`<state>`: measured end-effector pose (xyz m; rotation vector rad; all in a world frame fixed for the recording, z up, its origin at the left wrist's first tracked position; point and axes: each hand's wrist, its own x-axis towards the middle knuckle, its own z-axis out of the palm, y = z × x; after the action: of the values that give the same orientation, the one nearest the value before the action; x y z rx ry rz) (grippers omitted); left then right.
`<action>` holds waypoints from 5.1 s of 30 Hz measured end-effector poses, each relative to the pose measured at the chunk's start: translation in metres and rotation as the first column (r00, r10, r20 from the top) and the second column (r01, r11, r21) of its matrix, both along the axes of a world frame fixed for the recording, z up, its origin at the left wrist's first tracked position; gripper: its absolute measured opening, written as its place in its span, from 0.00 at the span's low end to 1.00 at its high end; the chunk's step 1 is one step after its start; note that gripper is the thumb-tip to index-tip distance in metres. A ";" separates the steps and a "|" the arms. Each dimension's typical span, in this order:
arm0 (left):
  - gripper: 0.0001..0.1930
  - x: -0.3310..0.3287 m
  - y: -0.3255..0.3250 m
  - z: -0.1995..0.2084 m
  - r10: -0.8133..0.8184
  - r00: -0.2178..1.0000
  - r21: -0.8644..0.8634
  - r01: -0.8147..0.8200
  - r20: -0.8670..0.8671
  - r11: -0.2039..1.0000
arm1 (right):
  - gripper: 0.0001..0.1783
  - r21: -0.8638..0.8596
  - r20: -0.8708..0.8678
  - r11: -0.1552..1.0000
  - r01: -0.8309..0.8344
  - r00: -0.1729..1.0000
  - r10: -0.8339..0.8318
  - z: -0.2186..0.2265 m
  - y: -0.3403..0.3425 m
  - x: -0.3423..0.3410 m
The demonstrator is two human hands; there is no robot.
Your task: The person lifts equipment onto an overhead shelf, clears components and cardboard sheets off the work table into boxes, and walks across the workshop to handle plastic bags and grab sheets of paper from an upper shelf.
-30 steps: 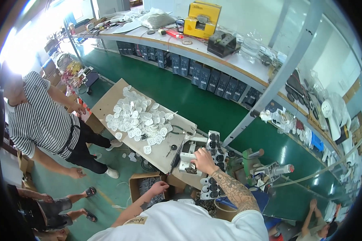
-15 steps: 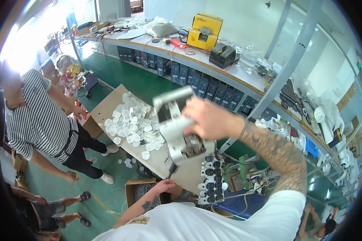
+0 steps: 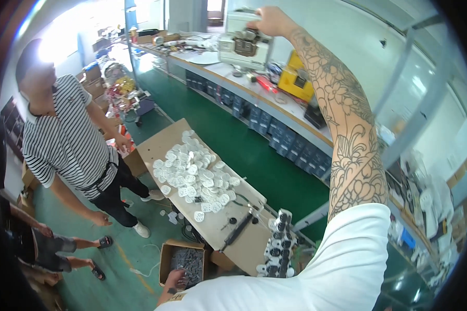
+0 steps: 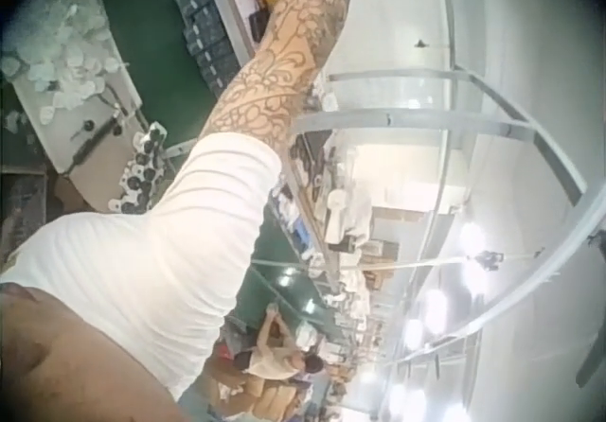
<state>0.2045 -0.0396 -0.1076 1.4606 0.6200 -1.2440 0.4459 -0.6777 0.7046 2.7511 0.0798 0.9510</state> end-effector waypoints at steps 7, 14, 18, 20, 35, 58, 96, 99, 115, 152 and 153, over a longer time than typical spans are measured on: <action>0.11 -0.078 0.100 0.068 -0.440 0.823 0.511 0.221 0.360 0.831 | 0.29 0.100 -0.105 0.970 0.220 0.972 -0.210 -0.025 -0.085 0.041; 0.13 -0.126 0.133 0.060 -0.761 0.570 0.629 0.478 0.308 0.613 | 0.27 0.061 -0.172 0.959 0.276 0.950 -0.263 -0.018 -0.116 0.065; 0.14 -0.150 0.127 0.066 -0.649 0.703 0.539 0.441 0.289 0.718 | 0.26 0.022 -0.140 0.964 0.267 0.955 -0.261 -0.004 -0.138 0.070; 0.15 -0.162 0.117 0.070 -0.582 0.764 0.492 0.407 0.279 0.769 | 0.26 -0.007 -0.191 0.959 0.284 0.941 -0.280 -0.010 -0.145 0.066; 0.22 -0.124 0.100 0.077 -0.128 0.985 0.259 0.093 0.120 0.961 | 0.26 0.094 -0.208 0.857 0.506 0.852 -0.480 -0.074 -0.104 0.032; 0.15 -0.084 0.075 0.053 -0.129 0.980 0.309 0.077 0.151 0.948 | 0.19 0.428 0.625 0.782 -0.454 0.773 0.106 -0.126 0.097 -0.108; 0.09 -0.005 0.115 0.046 -0.876 0.460 0.377 0.793 0.147 0.479 | 0.11 0.324 -0.320 -0.765 -0.557 0.697 -0.642 -0.681 0.353 -0.502; 0.09 0.004 0.090 0.055 -0.881 0.442 0.357 0.806 0.169 0.473 | 0.08 0.233 -0.199 -0.744 -0.626 0.718 -0.667 -0.639 0.377 -0.477; 0.16 -0.046 -0.201 0.155 -0.573 0.386 -0.054 0.858 0.722 0.510 | 0.12 0.151 -0.160 -0.988 -0.018 0.986 -0.042 -0.601 0.441 -0.483; 0.27 -0.050 -0.106 0.186 -0.738 -0.033 0.380 0.872 0.674 0.309 | 0.24 0.759 0.306 0.651 -0.009 0.888 -0.343 -0.136 0.124 -0.446; 0.26 -0.050 -0.102 0.183 -0.755 -0.008 0.397 0.854 0.656 0.336 | 0.24 0.783 0.256 0.620 0.039 0.889 -0.379 -0.115 0.126 -0.449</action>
<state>0.1545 -0.1414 0.0753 2.1181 -1.1694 -1.1908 -0.0035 -0.5517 0.5900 3.0422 -0.9295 1.7782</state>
